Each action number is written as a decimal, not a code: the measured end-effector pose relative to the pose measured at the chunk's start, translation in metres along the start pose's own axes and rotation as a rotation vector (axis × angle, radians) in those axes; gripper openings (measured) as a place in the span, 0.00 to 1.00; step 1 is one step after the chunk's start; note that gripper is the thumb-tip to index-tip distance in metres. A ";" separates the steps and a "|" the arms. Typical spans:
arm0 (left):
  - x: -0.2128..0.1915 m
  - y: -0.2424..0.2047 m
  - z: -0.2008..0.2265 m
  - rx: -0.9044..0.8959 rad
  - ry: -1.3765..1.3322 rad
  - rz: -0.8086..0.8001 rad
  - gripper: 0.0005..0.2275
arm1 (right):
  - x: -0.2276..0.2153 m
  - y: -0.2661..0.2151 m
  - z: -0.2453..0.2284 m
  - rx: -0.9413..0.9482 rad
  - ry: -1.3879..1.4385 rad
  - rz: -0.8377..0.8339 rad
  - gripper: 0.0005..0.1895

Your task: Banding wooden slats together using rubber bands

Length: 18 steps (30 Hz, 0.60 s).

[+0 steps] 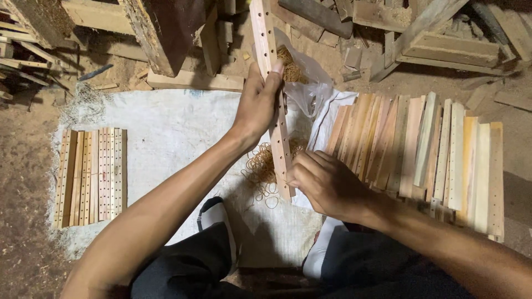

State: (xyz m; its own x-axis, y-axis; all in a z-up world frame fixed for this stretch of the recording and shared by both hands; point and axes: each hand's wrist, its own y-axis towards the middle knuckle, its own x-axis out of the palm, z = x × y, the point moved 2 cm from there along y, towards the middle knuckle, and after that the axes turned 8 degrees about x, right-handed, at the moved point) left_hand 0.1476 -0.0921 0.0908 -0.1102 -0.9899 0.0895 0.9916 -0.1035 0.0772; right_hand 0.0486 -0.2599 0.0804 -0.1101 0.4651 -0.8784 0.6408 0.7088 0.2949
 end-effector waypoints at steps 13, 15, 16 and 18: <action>0.003 0.002 -0.012 0.218 -0.132 0.029 0.24 | -0.010 0.010 0.013 0.626 0.959 -0.124 0.38; 0.002 0.003 -0.013 0.221 -0.177 0.037 0.19 | -0.006 0.011 0.012 0.692 0.867 -0.122 0.44; 0.002 0.004 -0.014 0.220 -0.178 0.036 0.19 | -0.006 0.013 0.013 0.694 0.867 -0.121 0.44; 0.005 0.003 -0.017 0.196 -0.320 -0.005 0.16 | -0.003 0.013 0.013 0.752 0.809 -0.213 0.40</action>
State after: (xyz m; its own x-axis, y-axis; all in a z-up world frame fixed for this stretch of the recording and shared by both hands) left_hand 0.1513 -0.0988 0.0749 -0.1611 -0.9056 0.3923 0.9628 -0.0570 0.2640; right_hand 0.0668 -0.2589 0.0817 -0.5576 0.7735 -0.3012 0.8153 0.4422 -0.3739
